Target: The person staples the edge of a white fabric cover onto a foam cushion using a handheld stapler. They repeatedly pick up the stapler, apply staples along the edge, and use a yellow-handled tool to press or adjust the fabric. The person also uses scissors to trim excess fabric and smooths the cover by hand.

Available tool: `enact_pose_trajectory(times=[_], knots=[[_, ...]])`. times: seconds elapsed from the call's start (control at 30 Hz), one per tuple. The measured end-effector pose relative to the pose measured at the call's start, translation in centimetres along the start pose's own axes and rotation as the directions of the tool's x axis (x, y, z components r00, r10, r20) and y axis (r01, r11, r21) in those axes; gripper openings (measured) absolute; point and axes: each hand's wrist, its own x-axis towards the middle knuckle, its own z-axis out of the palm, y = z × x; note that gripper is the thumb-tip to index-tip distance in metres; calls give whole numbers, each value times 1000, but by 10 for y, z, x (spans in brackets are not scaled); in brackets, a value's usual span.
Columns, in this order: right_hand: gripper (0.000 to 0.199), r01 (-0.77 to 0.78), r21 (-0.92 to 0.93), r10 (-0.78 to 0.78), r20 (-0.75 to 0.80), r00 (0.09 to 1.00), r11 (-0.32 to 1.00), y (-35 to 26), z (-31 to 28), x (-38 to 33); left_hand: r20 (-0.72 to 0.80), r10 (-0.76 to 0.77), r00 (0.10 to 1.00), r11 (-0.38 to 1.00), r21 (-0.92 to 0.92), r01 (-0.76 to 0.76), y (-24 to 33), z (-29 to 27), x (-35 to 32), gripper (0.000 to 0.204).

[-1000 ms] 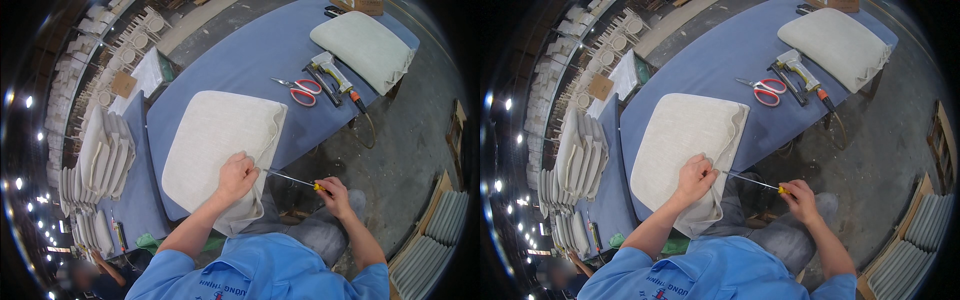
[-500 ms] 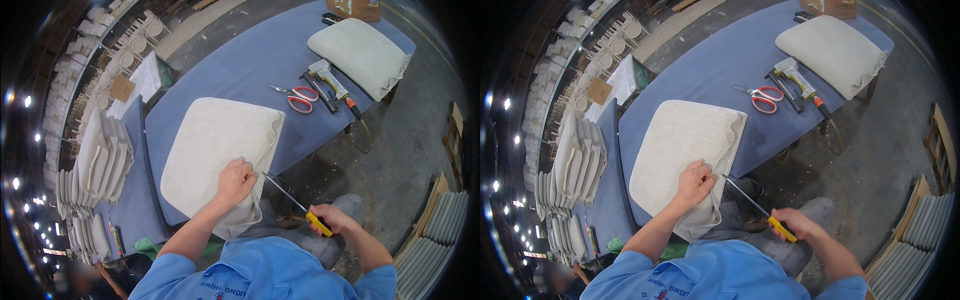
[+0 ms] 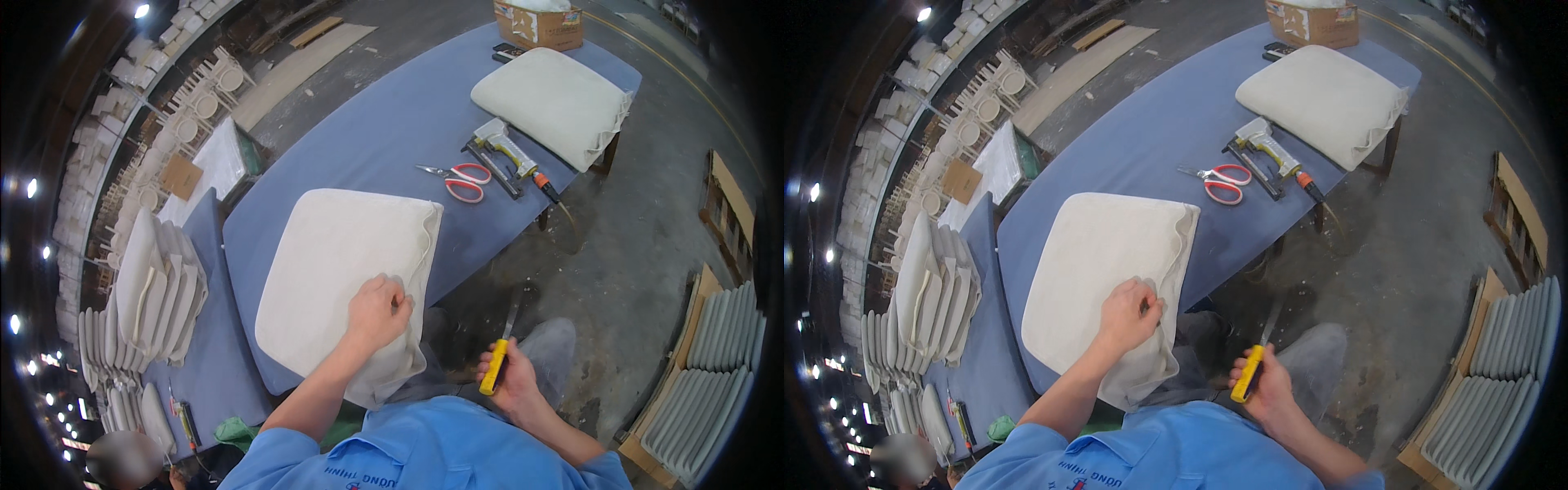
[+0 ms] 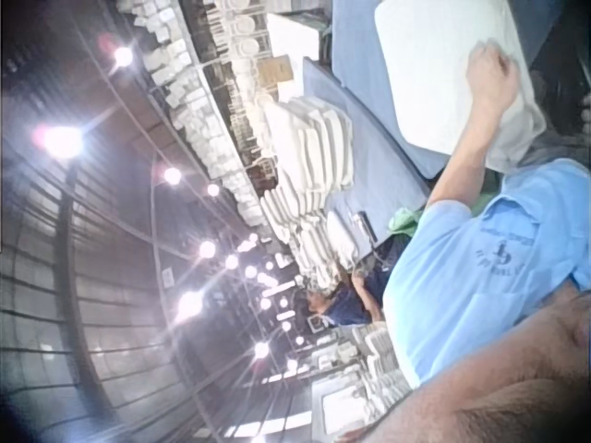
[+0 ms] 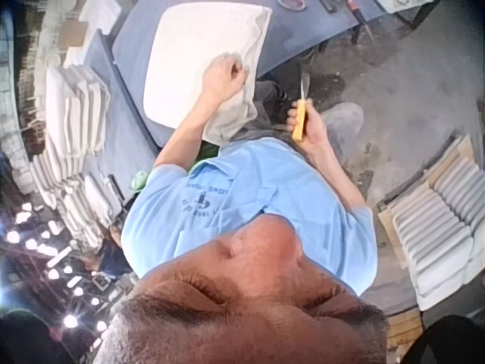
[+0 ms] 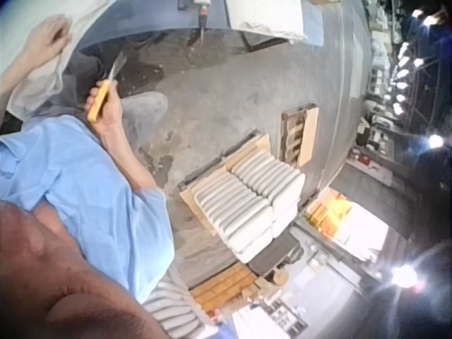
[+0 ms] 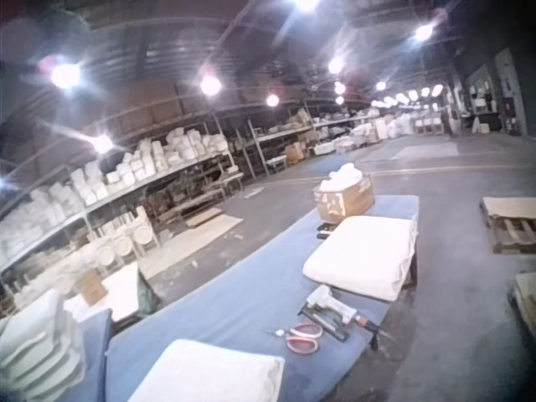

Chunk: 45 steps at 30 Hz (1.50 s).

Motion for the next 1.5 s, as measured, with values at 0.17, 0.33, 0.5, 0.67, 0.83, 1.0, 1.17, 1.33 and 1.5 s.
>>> enact_pose_trajectory(times=[0.17,0.33,0.5,0.67,0.83,1.0,1.17,1.33,1.5], knots=[[30,416,-401,-371,189,909,816,24,8,-5,-106,54,993,992,123,-41,22,0,17,39],[25,582,-812,-582,500,642,-55,-28,76,34,-156,106,982,957,285,-59,9,17,38,42],[36,343,-683,-518,720,462,-645,-94,194,113,16,-8,1000,964,266,4,14,18,73,44],[35,212,-499,-415,844,340,-841,-140,268,170,-21,-172,985,976,129,173,-2,19,96,47],[36,-33,-696,-683,692,235,-717,-209,275,166,-76,-212,974,974,-101,204,1,-6,93,39],[47,-159,-734,-703,528,477,-660,-244,279,168,-84,47,995,972,232,-26,25,18,105,33],[46,-108,-782,-685,459,565,-614,-267,291,176,-58,21,998,993,115,-14,-4,14,126,41],[51,17,-784,-700,564,438,-621,-295,275,145,154,-227,962,963,182,199,35,-7,113,54],[55,432,-742,-742,636,214,-512,-245,261,81,180,-130,975,927,371,55,37,-7,35,54]])
